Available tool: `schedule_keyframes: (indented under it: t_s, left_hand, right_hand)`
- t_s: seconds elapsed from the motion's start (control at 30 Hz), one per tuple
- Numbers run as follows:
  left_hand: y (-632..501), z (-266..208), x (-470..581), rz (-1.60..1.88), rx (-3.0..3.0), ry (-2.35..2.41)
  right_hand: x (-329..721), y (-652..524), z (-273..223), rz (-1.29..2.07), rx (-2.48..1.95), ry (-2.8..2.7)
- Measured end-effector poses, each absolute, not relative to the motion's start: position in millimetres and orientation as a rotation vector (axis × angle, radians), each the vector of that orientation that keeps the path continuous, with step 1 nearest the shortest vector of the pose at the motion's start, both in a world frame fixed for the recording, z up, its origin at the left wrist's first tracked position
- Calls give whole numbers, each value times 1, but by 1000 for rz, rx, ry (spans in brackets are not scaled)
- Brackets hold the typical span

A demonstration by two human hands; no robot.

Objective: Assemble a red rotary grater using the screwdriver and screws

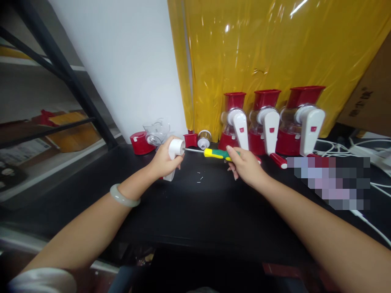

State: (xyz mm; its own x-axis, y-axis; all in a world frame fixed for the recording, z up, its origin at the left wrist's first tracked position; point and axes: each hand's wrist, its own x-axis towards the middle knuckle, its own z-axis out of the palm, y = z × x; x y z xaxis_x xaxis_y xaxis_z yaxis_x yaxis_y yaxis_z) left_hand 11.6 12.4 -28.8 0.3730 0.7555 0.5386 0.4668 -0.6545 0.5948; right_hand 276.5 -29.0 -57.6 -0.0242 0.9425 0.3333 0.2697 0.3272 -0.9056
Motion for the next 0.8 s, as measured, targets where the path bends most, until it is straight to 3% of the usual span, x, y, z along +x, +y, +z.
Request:
schedule_keyframes:
  t_s: [0.43,0.63,0.8]
  left_hand:
    - [8,-26,14,1143,2334,1046]
    - [9,-29,21,1052,2008,1014]
    - [15,-31,23,983,1742,895]
  right_hand:
    - [275,-24,-64,830,-1147,-1412]
    - [276,-20,-67,885,-902,-1279]
    - [278,-29,-63,687,-841,-1490]
